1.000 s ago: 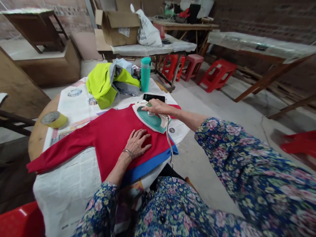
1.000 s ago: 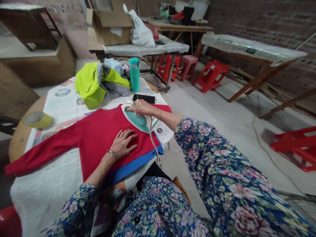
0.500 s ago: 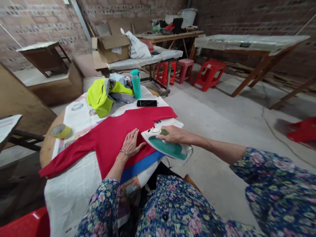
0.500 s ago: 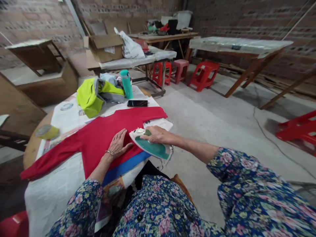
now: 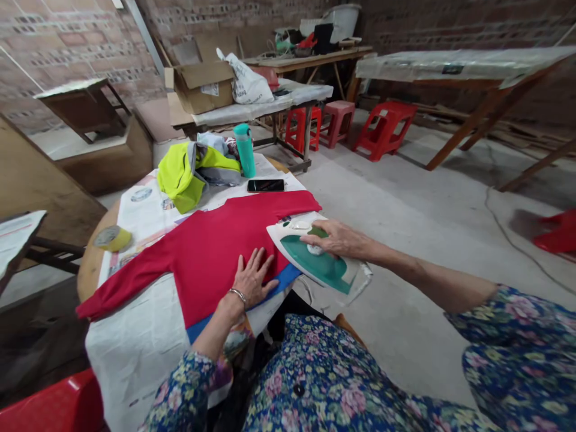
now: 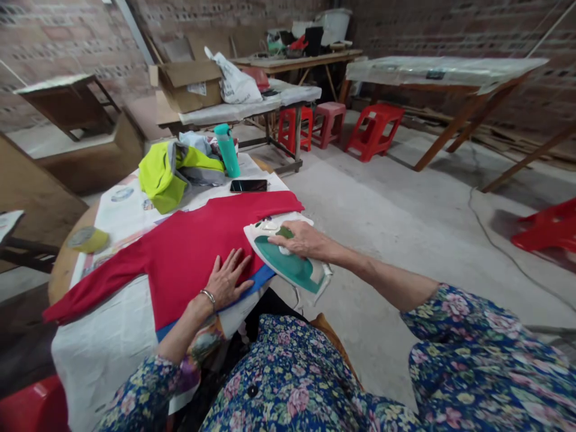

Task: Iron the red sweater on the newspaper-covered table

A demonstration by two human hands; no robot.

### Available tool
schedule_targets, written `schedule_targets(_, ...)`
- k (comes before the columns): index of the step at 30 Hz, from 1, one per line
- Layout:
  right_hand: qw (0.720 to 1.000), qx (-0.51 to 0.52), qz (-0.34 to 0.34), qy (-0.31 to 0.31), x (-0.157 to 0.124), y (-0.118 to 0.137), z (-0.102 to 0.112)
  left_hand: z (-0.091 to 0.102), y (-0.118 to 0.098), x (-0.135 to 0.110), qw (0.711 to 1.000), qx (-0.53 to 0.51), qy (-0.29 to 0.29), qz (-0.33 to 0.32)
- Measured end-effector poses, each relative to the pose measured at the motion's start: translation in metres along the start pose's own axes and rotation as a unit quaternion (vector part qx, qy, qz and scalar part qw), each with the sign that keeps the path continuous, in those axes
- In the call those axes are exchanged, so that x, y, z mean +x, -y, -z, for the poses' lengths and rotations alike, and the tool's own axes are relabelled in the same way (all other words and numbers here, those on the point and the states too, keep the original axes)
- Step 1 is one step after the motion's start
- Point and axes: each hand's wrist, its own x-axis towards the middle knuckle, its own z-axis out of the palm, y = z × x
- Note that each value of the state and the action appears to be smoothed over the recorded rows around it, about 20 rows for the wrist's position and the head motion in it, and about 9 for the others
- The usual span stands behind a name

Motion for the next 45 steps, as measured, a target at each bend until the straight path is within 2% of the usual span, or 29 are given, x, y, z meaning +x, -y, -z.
schedule_targets(4, 1.000, 0.017, -0.012, -0.006, 0.027, 0.016, -0.004, -0.012, -0.046, -0.017, 0.999, 0.005, -0.043, -0.019)
schedule_targets(8, 1.000, 0.010, -0.022, -0.008, 0.047, 0.022, -0.014, -0.021, -0.073, -0.023, 0.997, 0.018, -0.081, -0.002)
schedule_targets(11, 0.999, -0.035, -0.012, -0.023, 0.059, 0.024, -0.017, -0.029, -0.080, -0.024, 0.992, 0.026, -0.120, 0.011)
schedule_targets(15, 0.995, -0.085, 0.012, -0.057, 0.078, 0.032, -0.019, -0.035, -0.079, -0.023, 0.989, 0.014, -0.145, 0.012)
schedule_targets(20, 0.995, -0.073, 0.041, -0.061, 0.096, 0.041, -0.017, -0.030, -0.075, -0.021, 0.988, -0.009, -0.156, -0.005)
schedule_targets(23, 0.995, -0.060, 0.069, -0.047, 0.092, 0.033, -0.014, -0.025, -0.076, -0.021, 0.983, -0.028, -0.183, -0.016)
schedule_targets(27, 0.996, -0.044, 0.076, 0.006, 0.066, 0.006, -0.008, -0.021, -0.078, -0.024, 0.963, -0.097, -0.253, -0.002)
schedule_targets(30, 0.993, -0.033, 0.086, 0.080, 0.038, -0.016, -0.001, -0.022, -0.078, -0.024, 0.934, -0.159, -0.315, 0.053)
schedule_targets(33, 0.983, -0.020, 0.110, 0.148, 0.010, -0.030, 0.007, -0.025, -0.077, -0.020, 0.906, -0.171, -0.369, 0.120)
schedule_targets(36, 0.976, 0.007, 0.105, 0.191, -0.012, -0.036, 0.016, -0.029, -0.079, -0.015, 0.904, -0.142, -0.367, 0.165)
schedule_targets(38, 0.978, 0.030, 0.076, 0.192, -0.021, -0.036, 0.019, -0.030, -0.082, -0.013, 0.920, -0.112, -0.332, 0.178)
schedule_targets(40, 0.984, 0.047, 0.049, 0.164, -0.022, -0.034, 0.019, -0.030, -0.085, -0.014, 0.937, -0.091, -0.290, 0.172)
schedule_targets(42, 0.991, 0.055, 0.037, 0.116, -0.015, -0.030, 0.015, -0.027, -0.085, -0.016, 0.949, -0.084, -0.265, 0.146)
schedule_targets(45, 0.996, 0.045, 0.049, 0.059, 0.006, -0.018, 0.003, -0.023, -0.083, -0.020, 0.956, -0.098, -0.258, 0.099)
